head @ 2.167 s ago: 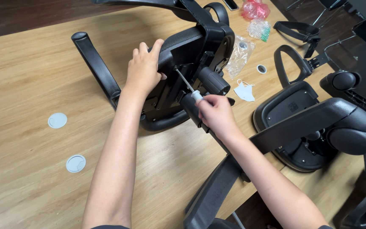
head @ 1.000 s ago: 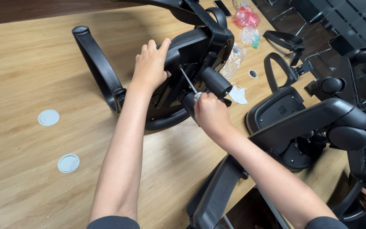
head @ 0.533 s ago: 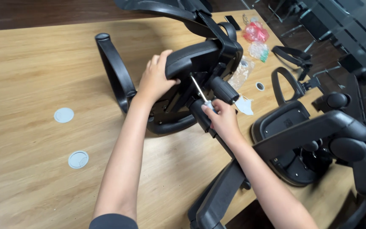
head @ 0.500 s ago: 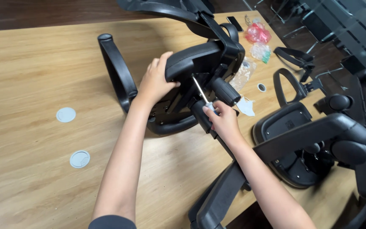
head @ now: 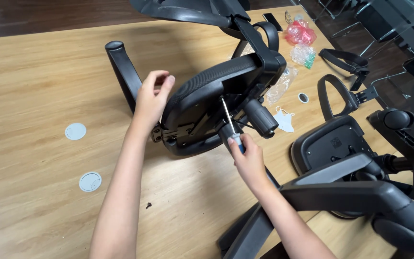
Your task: The person assembles an office chair on a wooden table, using a screwdriver to drive screws that fasten the seat mechanism to the chair base. They hold the seat steady with one hand while tightening screws, repositioning the chair to reach different screw holes, and picking up loose screws from the table.
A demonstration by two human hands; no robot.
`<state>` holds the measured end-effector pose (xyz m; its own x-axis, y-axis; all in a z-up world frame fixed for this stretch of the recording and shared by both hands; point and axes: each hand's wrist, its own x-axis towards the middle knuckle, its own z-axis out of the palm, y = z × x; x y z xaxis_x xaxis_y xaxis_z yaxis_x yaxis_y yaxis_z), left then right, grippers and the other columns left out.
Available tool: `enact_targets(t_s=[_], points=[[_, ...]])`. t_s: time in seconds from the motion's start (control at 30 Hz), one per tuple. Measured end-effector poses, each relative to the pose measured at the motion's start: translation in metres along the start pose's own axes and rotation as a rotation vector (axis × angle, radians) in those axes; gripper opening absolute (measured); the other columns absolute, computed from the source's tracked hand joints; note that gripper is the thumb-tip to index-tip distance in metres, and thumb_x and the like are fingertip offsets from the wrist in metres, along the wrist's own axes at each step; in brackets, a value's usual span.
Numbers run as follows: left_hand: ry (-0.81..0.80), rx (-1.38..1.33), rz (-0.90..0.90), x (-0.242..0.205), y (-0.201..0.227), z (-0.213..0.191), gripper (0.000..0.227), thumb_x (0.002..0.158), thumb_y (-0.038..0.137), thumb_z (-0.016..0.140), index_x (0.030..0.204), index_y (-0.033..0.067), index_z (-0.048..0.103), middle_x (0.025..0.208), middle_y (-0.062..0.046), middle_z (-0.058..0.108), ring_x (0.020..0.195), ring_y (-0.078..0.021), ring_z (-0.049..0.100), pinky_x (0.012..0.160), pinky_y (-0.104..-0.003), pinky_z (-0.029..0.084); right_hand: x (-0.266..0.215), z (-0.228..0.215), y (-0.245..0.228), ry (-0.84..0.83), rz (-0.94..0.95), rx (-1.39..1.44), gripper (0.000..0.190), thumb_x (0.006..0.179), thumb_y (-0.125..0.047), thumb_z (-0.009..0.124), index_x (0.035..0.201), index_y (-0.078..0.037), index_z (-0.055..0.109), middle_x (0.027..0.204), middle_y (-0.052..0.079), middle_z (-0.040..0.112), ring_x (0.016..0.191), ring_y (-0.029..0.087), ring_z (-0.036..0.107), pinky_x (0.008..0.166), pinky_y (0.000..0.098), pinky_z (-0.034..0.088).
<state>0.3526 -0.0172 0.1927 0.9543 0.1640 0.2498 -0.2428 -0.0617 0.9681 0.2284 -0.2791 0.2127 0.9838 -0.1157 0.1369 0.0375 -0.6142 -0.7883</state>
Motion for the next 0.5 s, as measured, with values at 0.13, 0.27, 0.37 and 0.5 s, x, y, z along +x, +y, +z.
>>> enact_targets(t_s=[0.13, 0.27, 0.37, 0.5], points=[[-0.085, 0.180, 0.070, 0.020, 0.014, 0.013, 0.040, 0.100, 0.039, 0.062, 0.116, 0.0031, 0.067, 0.116, -0.015, 0.071, 0.108, -0.0255, 0.071, 0.095, -0.038, 0.055, -0.008, -0.001, 0.001, -0.019, 0.057, 0.065, 0.028, 0.095, -0.028, 0.068, 0.091, 0.000, 0.064, 0.059, 0.007, 0.060, 0.046, 0.013, 0.058, 0.044, 0.0286, 0.047], [-0.164, 0.312, -0.020, 0.059, 0.024, 0.043, 0.062, 0.099, 0.056, 0.055, 0.119, -0.0007, 0.070, 0.117, -0.019, 0.072, 0.113, -0.0293, 0.068, 0.101, -0.040, 0.051, -0.010, 0.000, 0.005, 0.048, -0.061, -0.138, 0.029, 0.096, -0.029, 0.069, 0.093, 0.000, 0.064, 0.059, 0.014, 0.061, 0.050, 0.024, 0.059, 0.050, 0.0375, 0.047], [-0.188, 0.062, -0.248, 0.100, 0.019, 0.068, 0.090, 0.089, 0.071, 0.058, 0.136, -0.0058, 0.054, 0.130, -0.025, 0.063, 0.125, -0.0334, 0.063, 0.107, -0.044, 0.051, -0.010, 0.002, 0.006, 0.066, -0.084, -0.150, 0.028, 0.095, -0.029, 0.068, 0.092, -0.001, 0.064, 0.063, 0.017, 0.064, 0.054, 0.030, 0.065, 0.052, 0.0407, 0.050], [-0.104, -0.423, -0.293, 0.146, 0.022, 0.100, 0.120, 0.072, 0.072, 0.073, 0.155, -0.0067, 0.036, 0.152, -0.028, 0.039, 0.139, -0.0404, 0.041, 0.110, -0.053, 0.040, -0.012, 0.008, 0.013, 0.115, -0.203, -0.143, 0.028, 0.096, -0.028, 0.068, 0.089, -0.002, 0.061, 0.068, 0.020, 0.067, 0.063, 0.036, 0.068, 0.056, 0.0424, 0.052]])
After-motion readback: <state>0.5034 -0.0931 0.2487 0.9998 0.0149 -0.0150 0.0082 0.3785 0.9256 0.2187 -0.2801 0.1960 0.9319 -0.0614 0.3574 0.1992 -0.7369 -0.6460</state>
